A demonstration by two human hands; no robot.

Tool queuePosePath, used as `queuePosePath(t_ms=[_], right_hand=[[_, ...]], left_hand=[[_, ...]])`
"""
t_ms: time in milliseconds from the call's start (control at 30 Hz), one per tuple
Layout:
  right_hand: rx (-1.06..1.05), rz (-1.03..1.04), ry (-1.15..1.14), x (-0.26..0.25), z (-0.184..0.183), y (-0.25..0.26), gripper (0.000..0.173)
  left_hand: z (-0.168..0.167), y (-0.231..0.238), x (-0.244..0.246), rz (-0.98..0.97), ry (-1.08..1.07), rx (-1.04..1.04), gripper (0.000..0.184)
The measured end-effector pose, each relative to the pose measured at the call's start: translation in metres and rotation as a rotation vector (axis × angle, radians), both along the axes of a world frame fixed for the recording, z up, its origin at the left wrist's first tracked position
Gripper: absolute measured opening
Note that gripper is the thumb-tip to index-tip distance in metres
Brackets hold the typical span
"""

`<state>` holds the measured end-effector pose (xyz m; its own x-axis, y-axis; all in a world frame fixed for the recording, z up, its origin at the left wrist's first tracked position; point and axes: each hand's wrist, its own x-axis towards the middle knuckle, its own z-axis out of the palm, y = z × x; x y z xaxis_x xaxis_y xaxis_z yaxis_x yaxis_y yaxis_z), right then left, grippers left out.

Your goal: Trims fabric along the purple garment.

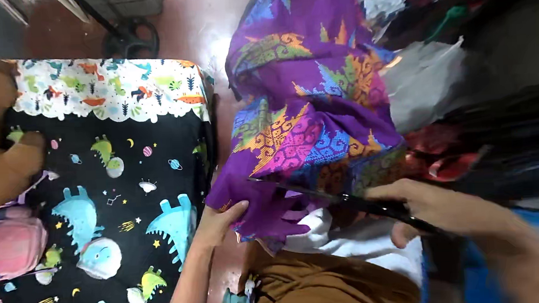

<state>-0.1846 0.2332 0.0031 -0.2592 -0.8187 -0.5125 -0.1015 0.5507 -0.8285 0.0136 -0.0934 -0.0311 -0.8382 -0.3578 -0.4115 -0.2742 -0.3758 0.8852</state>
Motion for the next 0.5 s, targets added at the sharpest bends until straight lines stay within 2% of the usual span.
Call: queuePosePath(t_ms=[233, 500], right_hand=[[-0.032, -0.13, -0.041, 0.051, -0.009, 0.013, 0.072], [-0.052, -0.284, -0.136, 0.09, -0.014, 0.02, 0.067]], left_hand=[[0.003, 0.005, 0.009, -0.05, 0.01, -0.039, 0.025], [0.001, 0.014, 0.01, -0.063, 0.031, -0.029, 0.024]])
